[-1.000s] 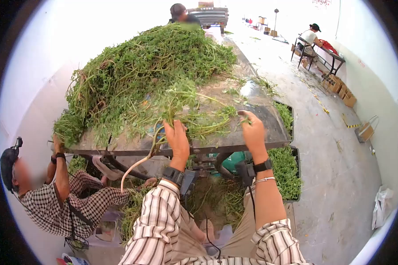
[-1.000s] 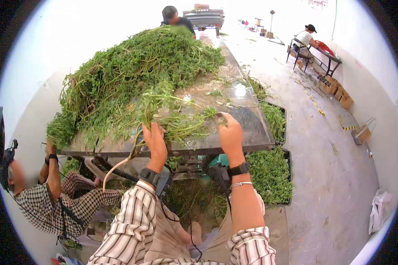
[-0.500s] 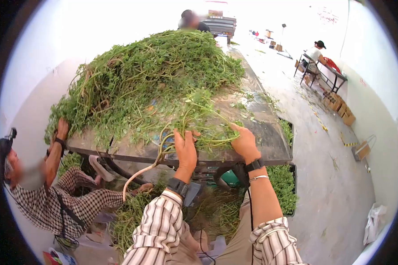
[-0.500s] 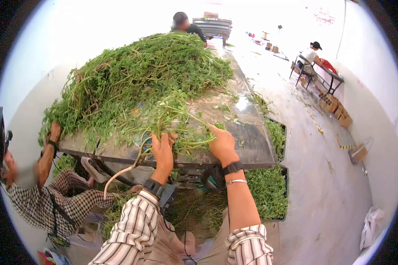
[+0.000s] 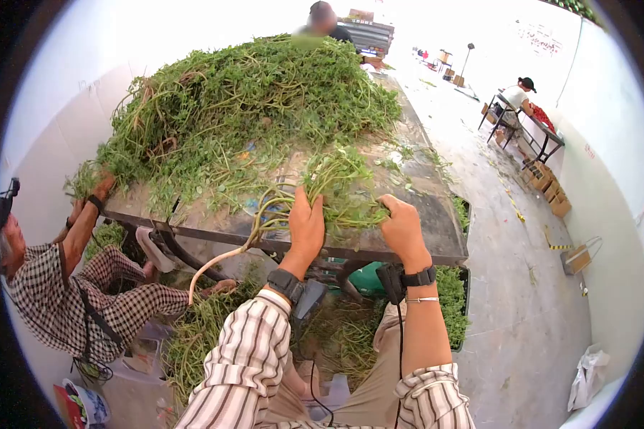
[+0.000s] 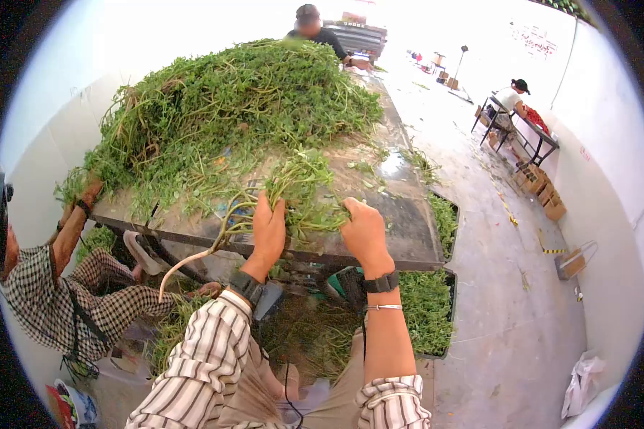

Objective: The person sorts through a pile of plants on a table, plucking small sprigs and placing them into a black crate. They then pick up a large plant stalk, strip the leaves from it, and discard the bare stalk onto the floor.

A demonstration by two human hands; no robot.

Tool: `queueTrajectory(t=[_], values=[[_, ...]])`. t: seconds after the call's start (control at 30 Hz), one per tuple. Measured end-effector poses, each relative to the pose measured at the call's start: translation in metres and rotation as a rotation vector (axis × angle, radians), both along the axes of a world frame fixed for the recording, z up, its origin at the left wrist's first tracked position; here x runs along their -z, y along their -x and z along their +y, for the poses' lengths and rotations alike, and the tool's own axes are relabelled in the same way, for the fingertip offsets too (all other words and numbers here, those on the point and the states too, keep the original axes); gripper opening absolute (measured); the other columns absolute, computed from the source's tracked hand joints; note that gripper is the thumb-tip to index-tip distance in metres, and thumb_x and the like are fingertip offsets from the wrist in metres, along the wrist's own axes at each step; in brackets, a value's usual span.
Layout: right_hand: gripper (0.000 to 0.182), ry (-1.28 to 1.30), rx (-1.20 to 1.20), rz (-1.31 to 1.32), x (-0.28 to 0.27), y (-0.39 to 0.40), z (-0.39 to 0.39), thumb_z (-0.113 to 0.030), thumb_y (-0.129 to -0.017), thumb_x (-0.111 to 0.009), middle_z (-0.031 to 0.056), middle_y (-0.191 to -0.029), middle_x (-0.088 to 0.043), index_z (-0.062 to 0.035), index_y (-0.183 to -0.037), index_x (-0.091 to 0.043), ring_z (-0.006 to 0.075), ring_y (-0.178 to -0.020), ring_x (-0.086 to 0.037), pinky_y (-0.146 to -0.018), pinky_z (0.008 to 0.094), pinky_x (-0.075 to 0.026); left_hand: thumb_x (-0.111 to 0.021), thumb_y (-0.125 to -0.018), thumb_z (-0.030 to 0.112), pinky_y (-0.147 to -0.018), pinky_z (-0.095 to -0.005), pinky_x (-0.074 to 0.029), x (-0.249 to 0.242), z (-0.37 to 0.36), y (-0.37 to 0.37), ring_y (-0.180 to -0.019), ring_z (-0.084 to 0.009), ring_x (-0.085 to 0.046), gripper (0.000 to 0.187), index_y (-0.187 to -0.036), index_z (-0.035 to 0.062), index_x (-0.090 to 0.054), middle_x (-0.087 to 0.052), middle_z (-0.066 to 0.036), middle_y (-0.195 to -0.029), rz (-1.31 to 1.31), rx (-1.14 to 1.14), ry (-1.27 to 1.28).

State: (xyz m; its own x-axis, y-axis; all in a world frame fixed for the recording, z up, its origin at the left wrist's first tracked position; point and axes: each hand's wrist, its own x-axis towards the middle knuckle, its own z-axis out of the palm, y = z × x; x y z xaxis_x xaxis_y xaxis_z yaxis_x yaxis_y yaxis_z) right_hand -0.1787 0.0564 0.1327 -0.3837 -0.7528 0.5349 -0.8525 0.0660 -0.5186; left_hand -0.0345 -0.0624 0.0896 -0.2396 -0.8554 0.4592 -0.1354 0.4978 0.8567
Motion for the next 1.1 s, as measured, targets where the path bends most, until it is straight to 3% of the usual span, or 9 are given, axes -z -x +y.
queueTrajectory(t=[0.23,0.4,0.5,0.63,0.73,0.83,0.9,1.0,1.1], values=[[0.024,-0.141,-0.069,-0.006,0.004,0.001,0.012,-0.015,-0.074,-0.059,0.0216,-0.089,-0.061,-0.0005,-0.093,-0.061,0.039,-0.089,-0.057,-0.076,0.0439,-0.046,-0.049,-0.093,0.023,-0.085,-0.0449,-0.04,0.006,-0.004,0.006,-0.104,-0.0445,-0.051,0.049,-0.127,-0.0095,-0.037,-0.054,-0.03,-0.113,0.002,-0.037,-0.053],[0.023,-0.087,-0.18,-0.141,0.007,0.006,0.015,-0.013,-0.073,-0.059,0.0227,-0.09,-0.06,0.001,-0.091,-0.061,0.0393,-0.089,-0.056,-0.076,0.043,-0.046,-0.047,-0.094,0.019,-0.069,-0.0405,-0.042,-0.004,0.004,0.003,-0.076,-0.0305,-0.057,0.037,-0.12,-0.0068,-0.039,-0.06,-0.014,-0.082,0.144,0.016,-0.079],[0.022,-0.076,-0.15,-0.098,-0.006,-0.002,0.021,-0.01,-0.072,-0.058,0.0217,-0.087,-0.058,0.0007,-0.091,-0.061,0.0391,-0.085,-0.055,-0.075,0.0429,-0.045,-0.047,-0.095,0.018,-0.065,-0.0384,-0.042,0.0,0.0,0.004,-0.069,-0.025,-0.055,0.032,-0.116,-0.0057,-0.04,-0.06,-0.01,-0.075,0.131,0.009,-0.039],[0.021,0.031,-0.062,0.069,-0.011,-0.006,0.021,-0.006,-0.072,-0.056,0.0196,-0.081,-0.054,0.0002,-0.091,-0.061,0.0381,-0.078,-0.052,-0.072,0.0431,-0.044,-0.048,-0.094,0.017,-0.066,-0.0395,-0.042,0.002,-0.003,0.005,-0.071,-0.0288,-0.056,0.03,-0.113,-0.0052,-0.042,-0.06,-0.011,-0.077,0.115,0.006,-0.042],[0.022,0.066,-0.116,-0.017,-0.009,-0.006,0.02,-0.006,-0.074,-0.053,0.0215,-0.085,-0.055,0.0007,-0.093,-0.06,0.0395,-0.082,-0.053,-0.072,0.044,-0.045,-0.049,-0.093,0.018,-0.065,-0.0404,-0.042,-0.004,-0.001,0.002,-0.07,-0.0322,-0.055,0.03,-0.113,-0.0049,-0.042,-0.06,-0.011,-0.076,0.089,0.014,-0.009],[0.023,0.039,-0.186,0.007,-0.001,0.001,0.017,-0.008,-0.076,-0.052,0.0227,-0.089,-0.058,0.0001,-0.096,-0.059,0.0413,-0.086,-0.054,-0.073,0.0452,-0.045,-0.049,-0.093,0.02,-0.072,-0.0424,-0.042,-0.001,-0.003,0.002,-0.082,-0.0387,-0.056,0.039,-0.119,-0.008,-0.04,-0.061,-0.019,-0.088,0.054,0.017,-0.075],[0.023,-0.039,-0.152,0.013,0.001,0.0,0.019,-0.009,-0.077,-0.051,0.0227,-0.091,-0.058,-0.0004,-0.097,-0.058,0.0415,-0.088,-0.054,-0.074,0.0456,-0.045,-0.048,-0.093,0.024,-0.086,-0.0427,-0.041,0.011,-0.013,0.005,-0.102,-0.042,-0.052,0.052,-0.129,-0.0115,-0.033,-0.056,-0.028,-0.11,-0.028,-0.026,-0.043],[0.022,-0.119,-0.107,0.034,0.0,-0.004,0.019,-0.011,-0.078,-0.05,0.0222,-0.092,-0.06,-0.0013,-0.097,-0.057,0.0416,-0.088,-0.055,-0.074,0.046,-0.046,-0.047,-0.094,0.027,-0.096,-0.0419,-0.036,0.011,-0.011,0.005,-0.117,-0.0435,-0.043,0.06,-0.134,-0.0128,-0.026,-0.043,-0.034,-0.126,-0.005,0.005,-0.091],[0.022,-0.102,-0.101,0.027,-0.002,-0.008,0.019,-0.012,-0.079,-0.05,0.0217,-0.092,-0.06,-0.0025,-0.098,-0.057,0.0413,-0.088,-0.055,-0.074,0.046,-0.046,-0.046,-0.094,0.028,-0.098,-0.0414,-0.035,0.009,-0.01,0.005,-0.12,-0.0427,-0.042,0.061,-0.135,-0.0121,-0.025,-0.042,-0.032,-0.129,-0.001,0.012,-0.125]])
